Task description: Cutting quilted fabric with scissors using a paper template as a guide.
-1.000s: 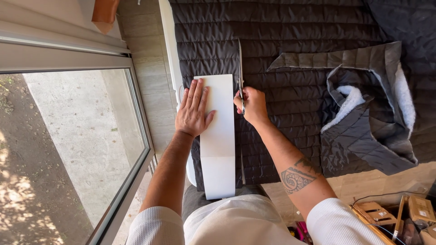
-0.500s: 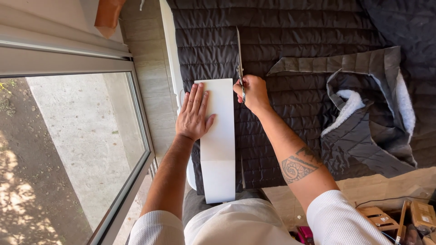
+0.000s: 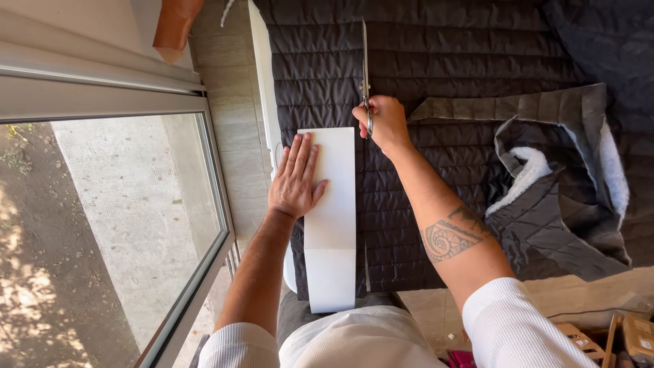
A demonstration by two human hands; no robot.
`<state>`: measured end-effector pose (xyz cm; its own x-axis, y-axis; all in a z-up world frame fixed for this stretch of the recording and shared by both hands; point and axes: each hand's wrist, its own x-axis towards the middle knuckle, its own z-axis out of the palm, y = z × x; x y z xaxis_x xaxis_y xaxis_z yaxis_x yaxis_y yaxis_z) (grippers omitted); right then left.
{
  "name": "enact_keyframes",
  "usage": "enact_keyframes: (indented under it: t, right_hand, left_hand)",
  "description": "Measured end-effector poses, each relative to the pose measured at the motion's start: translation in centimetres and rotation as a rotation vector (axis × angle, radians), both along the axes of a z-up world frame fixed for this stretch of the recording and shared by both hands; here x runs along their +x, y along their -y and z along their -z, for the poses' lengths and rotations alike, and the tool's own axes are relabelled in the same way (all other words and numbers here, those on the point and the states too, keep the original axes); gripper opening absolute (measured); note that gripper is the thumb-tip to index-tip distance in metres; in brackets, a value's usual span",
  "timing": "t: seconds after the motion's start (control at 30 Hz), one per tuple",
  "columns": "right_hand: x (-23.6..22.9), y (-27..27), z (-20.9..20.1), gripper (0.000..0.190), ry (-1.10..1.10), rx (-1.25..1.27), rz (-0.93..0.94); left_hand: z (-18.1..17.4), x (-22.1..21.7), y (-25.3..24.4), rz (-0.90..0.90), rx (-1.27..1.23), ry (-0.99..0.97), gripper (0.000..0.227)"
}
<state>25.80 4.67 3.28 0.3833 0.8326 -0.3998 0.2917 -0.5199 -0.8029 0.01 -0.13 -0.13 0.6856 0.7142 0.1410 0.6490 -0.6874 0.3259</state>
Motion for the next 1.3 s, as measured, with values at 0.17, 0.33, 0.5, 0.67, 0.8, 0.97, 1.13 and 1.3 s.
enact_keyframes:
  t: [0.17, 0.33, 0.5, 0.67, 0.8, 0.97, 1.13, 1.3]
  right_hand:
    - [-0.6, 0.1, -1.2, 0.013, 0.011, 0.031, -0.002]
    - [0.0, -1.7, -1.2, 0.014, -0.012, 0.016, -0.008]
    - [1.1, -3.5, 0.9, 0.021, -0.022, 0.004, 0.009]
    - [0.8, -3.0, 0.6, 0.017, -0.117, -0.007, 0.069]
    - [0.6, -1.1, 0.3, 0.019, -0.247, 0.002, 0.109]
    - [0.7, -2.5, 0.7, 0.017, -0.248, 0.021, 0.096]
    - [1.0, -5.1, 0.5, 0.021, -0.196, 0.031, 0.09]
    - [1.2, -5.8, 0.3, 0.017, -0.151, 0.004, 0.108]
  left_hand:
    - [-0.2, 0.0, -0.1, 0.001, -0.02, 0.012, 0.077]
    - [0.1, -0.1, 0.0, -0.002, -0.03, 0.018, 0.076]
    - [-0.3, 0.0, 0.2, 0.004, -0.007, 0.002, 0.075]
    - [0.0, -0.1, 0.0, -0.002, -0.008, 0.012, 0.076]
    - [0.0, -0.1, 0.0, 0.0, -0.017, 0.017, 0.076]
    - [0.1, 0.0, 0.0, -0.008, 0.0, 0.004, 0.076]
    - [0.0, 0.0, 0.1, -0.001, -0.013, -0.004, 0.076]
    - [-0.1, 0.1, 0.1, -0.002, 0.007, -0.009, 0.075]
